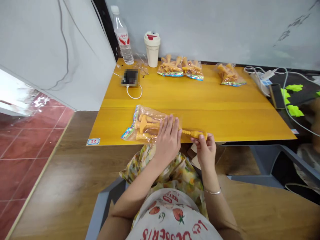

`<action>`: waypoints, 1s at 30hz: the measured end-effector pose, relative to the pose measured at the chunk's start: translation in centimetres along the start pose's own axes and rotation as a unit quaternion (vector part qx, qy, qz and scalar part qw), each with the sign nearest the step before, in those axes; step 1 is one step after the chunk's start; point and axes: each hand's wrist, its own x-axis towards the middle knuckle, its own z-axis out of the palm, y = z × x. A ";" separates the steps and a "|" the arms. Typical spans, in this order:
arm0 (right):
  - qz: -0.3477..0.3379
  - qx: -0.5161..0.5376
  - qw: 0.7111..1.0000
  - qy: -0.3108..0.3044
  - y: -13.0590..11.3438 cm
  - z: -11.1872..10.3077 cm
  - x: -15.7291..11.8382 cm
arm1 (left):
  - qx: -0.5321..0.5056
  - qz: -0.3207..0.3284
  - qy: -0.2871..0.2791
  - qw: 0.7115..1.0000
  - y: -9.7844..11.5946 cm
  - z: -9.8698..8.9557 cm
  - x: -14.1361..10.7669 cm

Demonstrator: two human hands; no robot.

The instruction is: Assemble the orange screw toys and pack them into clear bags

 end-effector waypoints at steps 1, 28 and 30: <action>0.003 0.003 1.000 -0.016 0.1 0.9 -0.2 | 0.001 0.004 0.005 1.000 0.2 -0.3 0.0; -0.124 -0.129 0.966 -0.185 2.2 5.2 -2.6 | -0.011 0.074 -0.006 0.997 1.0 -2.5 -1.4; -0.103 -0.111 0.974 -0.170 2.2 5.6 -2.8 | -0.013 0.077 -0.004 0.997 0.9 -2.4 -1.6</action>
